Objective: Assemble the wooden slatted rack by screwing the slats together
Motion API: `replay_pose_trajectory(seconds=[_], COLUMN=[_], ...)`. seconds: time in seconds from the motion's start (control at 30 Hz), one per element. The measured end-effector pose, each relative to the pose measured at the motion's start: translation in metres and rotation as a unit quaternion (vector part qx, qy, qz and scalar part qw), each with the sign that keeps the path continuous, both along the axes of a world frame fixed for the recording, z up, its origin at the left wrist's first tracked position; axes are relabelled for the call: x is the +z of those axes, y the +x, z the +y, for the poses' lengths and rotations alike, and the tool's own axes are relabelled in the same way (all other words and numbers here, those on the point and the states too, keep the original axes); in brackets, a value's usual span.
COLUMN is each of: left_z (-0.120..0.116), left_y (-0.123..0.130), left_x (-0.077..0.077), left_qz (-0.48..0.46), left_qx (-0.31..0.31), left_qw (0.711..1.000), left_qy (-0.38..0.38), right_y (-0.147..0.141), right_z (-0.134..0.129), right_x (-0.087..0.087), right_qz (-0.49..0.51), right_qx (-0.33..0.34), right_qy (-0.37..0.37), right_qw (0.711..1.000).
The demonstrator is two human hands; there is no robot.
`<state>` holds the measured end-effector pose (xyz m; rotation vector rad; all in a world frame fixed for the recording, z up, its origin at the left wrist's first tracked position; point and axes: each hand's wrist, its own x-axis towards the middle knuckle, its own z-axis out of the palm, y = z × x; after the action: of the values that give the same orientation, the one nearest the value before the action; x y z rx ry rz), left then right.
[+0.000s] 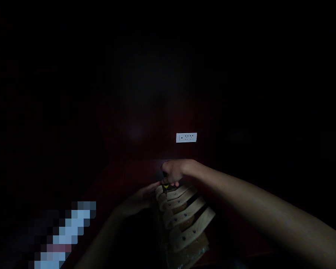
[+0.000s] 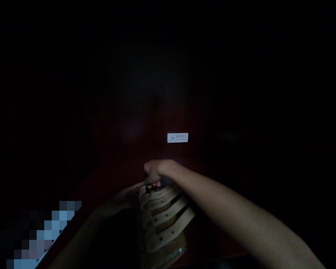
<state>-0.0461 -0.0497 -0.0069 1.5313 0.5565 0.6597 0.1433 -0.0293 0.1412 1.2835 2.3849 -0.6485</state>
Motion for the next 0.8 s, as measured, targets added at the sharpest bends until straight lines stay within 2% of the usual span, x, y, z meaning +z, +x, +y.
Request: replay_pose_trajectory(seconds=[0.07,0.1,0.13,0.17,0.2,0.27,0.33,0.4,0.47,0.53,0.67,0.73,0.8], left_z=[-0.021,-0.035,-0.05,-0.064,-0.078,-0.097,-0.107,-0.11,-0.112,-0.114,-0.122,-0.124,-0.124], left_y=[-0.001,0.002,0.007,0.014,0.023,0.041,0.057,0.064,0.062,0.053,0.027,0.015,0.003], left_x=[0.004,0.002,-0.005,-0.015,-0.028,-0.062,-0.091,-0.107,-0.104,-0.089,-0.056,-0.048,-0.046], left_qz=[-0.005,0.014,0.026,0.032,0.04,0.052,0.092,0.106,0.143,0.207,0.216,0.205,0.196], left_qx=[0.125,0.219,0.305,0.354,0.364,0.284,0.284,0.286,0.28,0.264,0.251,0.29,0.323], left_qw=[0.99,0.968,0.934,0.905,0.892,0.886,0.871,0.865,0.843,0.817,0.779,0.781,0.807], left_qy=[0.062,0.12,0.186,0.234,0.266,0.363,0.39,0.398,0.437,0.47,0.532,0.513,0.453], right_y=[-0.001,-0.001,-0.001,-0.001,-0.001,0.0,0.0,0.0,0.0,0.001,0.002,0.003,0.004], right_z=[0.0,0.0,0.0,0.001,0.002,0.005,0.008,0.01,0.012,0.012,0.011,0.011,0.011], right_x=[0.001,0.001,0.0,0.0,-0.001,-0.003,-0.004,-0.005,-0.005,-0.004,-0.002,-0.002,-0.002], right_qz=[-0.006,-0.009,-0.012,-0.013,-0.014,-0.015,-0.017,-0.018,-0.019,-0.022,-0.02,-0.018,-0.018], right_qx=[0.0,0.0,0.0,0.0,0.001,0.003,0.005,0.006,0.005,0.003,-0.003,-0.006,-0.008], right_qy=[0.004,0.006,0.008,0.009,0.009,0.007,0.004,0.002,0.002,0.006,0.015,0.016,0.017], right_qw=[1.0,1.0,1.0,1.0,1.0,1.0,1.0,1.0,1.0,1.0,1.0,1.0,1.0])
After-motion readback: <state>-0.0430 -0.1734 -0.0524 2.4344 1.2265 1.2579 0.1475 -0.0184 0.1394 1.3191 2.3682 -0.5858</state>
